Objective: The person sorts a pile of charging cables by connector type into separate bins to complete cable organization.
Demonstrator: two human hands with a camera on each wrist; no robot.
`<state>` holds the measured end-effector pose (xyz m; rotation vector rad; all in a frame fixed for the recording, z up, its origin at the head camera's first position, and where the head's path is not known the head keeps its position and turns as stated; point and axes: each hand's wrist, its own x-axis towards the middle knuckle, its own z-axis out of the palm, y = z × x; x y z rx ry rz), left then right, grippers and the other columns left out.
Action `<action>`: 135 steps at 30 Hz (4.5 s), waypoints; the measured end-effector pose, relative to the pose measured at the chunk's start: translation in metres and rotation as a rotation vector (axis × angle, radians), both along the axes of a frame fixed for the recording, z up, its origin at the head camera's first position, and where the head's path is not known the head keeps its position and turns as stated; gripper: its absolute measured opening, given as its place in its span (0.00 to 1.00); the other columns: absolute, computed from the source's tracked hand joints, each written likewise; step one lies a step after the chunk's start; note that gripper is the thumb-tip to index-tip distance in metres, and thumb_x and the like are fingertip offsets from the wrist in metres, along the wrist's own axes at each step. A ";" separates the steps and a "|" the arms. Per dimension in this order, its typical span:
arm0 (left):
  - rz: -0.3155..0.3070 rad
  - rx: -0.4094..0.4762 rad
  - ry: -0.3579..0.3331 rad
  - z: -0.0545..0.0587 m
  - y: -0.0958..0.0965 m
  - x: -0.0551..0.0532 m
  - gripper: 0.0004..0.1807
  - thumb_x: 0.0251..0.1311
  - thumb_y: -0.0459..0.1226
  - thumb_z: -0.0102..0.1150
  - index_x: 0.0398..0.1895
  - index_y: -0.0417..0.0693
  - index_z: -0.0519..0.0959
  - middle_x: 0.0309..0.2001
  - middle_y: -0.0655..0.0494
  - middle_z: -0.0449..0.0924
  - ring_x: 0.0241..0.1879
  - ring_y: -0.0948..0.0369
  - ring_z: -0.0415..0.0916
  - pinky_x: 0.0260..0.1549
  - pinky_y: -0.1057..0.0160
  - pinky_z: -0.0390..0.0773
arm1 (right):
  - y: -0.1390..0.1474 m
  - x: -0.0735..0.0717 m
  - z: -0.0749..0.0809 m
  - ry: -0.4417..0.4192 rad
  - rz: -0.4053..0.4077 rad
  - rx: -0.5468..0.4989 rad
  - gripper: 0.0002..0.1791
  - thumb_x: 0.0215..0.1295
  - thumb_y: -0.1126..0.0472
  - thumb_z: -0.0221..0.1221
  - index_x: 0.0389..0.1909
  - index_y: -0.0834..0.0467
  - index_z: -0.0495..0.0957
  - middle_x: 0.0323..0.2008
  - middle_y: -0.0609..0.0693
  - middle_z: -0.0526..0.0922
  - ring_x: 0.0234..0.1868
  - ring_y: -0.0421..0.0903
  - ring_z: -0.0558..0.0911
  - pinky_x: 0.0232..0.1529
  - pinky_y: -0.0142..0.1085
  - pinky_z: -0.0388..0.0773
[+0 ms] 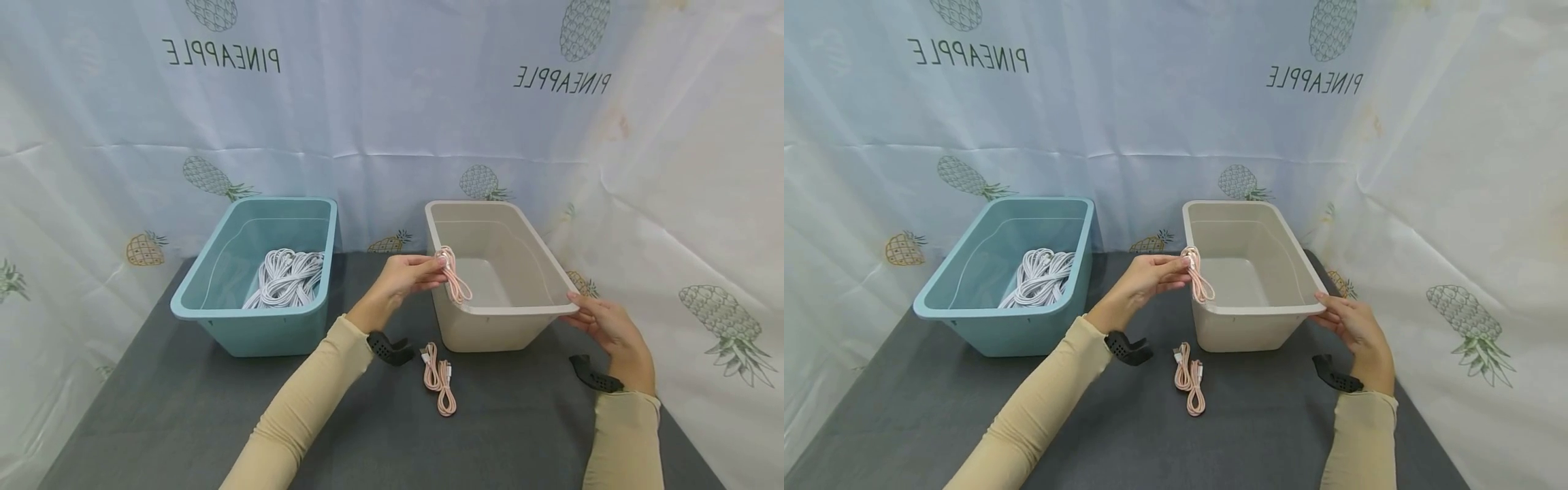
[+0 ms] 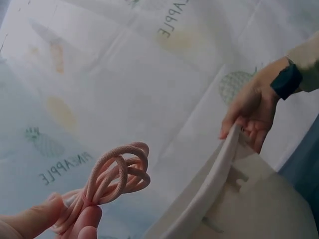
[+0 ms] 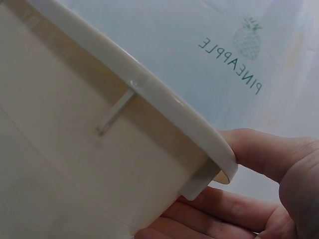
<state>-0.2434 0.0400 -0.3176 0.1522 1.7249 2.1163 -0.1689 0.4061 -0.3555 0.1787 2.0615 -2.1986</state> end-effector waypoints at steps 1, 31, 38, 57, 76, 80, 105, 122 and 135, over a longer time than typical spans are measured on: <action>0.007 0.002 -0.014 0.002 0.003 -0.005 0.17 0.59 0.36 0.65 0.49 0.36 0.82 0.25 0.59 0.85 0.27 0.67 0.85 0.37 0.69 0.85 | 0.000 0.000 0.000 -0.005 -0.002 0.002 0.13 0.71 0.60 0.54 0.30 0.48 0.86 0.35 0.34 0.82 0.35 0.33 0.86 0.39 0.27 0.85; 0.102 -0.038 -0.042 -0.003 0.023 -0.054 0.20 0.63 0.36 0.60 0.57 0.36 0.76 0.54 0.41 0.82 0.45 0.60 0.86 0.51 0.66 0.83 | 0.001 -0.001 -0.001 0.010 0.016 -0.048 0.14 0.71 0.61 0.53 0.31 0.50 0.87 0.36 0.36 0.83 0.37 0.34 0.87 0.41 0.29 0.85; 0.098 -0.064 -0.035 -0.012 0.013 -0.037 0.17 0.62 0.33 0.59 0.53 0.34 0.78 0.52 0.38 0.82 0.29 0.69 0.82 0.50 0.63 0.83 | 0.000 -0.004 -0.002 0.008 -0.003 -0.073 0.14 0.70 0.62 0.54 0.30 0.52 0.87 0.35 0.37 0.84 0.35 0.35 0.87 0.40 0.29 0.85; -0.093 -0.233 0.010 -0.054 -0.007 0.011 0.17 0.66 0.34 0.55 0.53 0.31 0.78 0.50 0.35 0.83 0.34 0.64 0.86 0.48 0.58 0.84 | 0.000 -0.003 -0.001 0.013 0.000 -0.127 0.14 0.69 0.65 0.54 0.28 0.55 0.87 0.33 0.39 0.85 0.34 0.37 0.88 0.39 0.30 0.86; -0.211 -0.415 -0.036 -0.118 -0.028 0.048 0.15 0.64 0.33 0.58 0.49 0.30 0.80 0.44 0.36 0.85 0.38 0.54 0.88 0.38 0.61 0.87 | 0.004 -0.002 0.000 -0.021 0.042 -0.044 0.14 0.72 0.61 0.53 0.32 0.49 0.86 0.38 0.35 0.82 0.38 0.34 0.86 0.41 0.28 0.85; -0.221 -0.415 -0.082 -0.129 -0.025 0.054 0.14 0.61 0.33 0.61 0.46 0.30 0.81 0.41 0.35 0.86 0.34 0.55 0.88 0.33 0.64 0.87 | 0.004 -0.002 0.000 -0.022 0.047 -0.047 0.13 0.71 0.60 0.53 0.33 0.49 0.86 0.38 0.34 0.82 0.38 0.34 0.87 0.42 0.29 0.85; -0.173 -0.401 -0.111 -0.147 -0.008 0.063 0.06 0.53 0.28 0.67 0.32 0.30 0.85 0.25 0.40 0.86 0.13 0.69 0.77 0.18 0.71 0.82 | 0.004 -0.004 -0.001 -0.052 0.023 -0.085 0.12 0.71 0.61 0.54 0.33 0.48 0.86 0.36 0.34 0.83 0.37 0.35 0.87 0.41 0.29 0.85; -0.188 -0.391 -0.111 -0.140 -0.024 0.061 0.10 0.54 0.29 0.67 0.39 0.31 0.84 0.24 0.53 0.84 0.18 0.68 0.78 0.26 0.68 0.85 | 0.006 -0.004 -0.002 -0.020 0.063 -0.061 0.14 0.72 0.61 0.51 0.35 0.48 0.86 0.38 0.34 0.82 0.38 0.34 0.87 0.42 0.28 0.85; -0.201 -0.338 -0.082 -0.121 -0.030 0.058 0.12 0.56 0.30 0.65 0.41 0.29 0.83 0.31 0.49 0.87 0.26 0.65 0.83 0.35 0.63 0.87 | 0.007 -0.002 -0.003 0.003 0.081 -0.053 0.12 0.72 0.60 0.52 0.37 0.49 0.85 0.39 0.33 0.82 0.39 0.34 0.87 0.43 0.27 0.84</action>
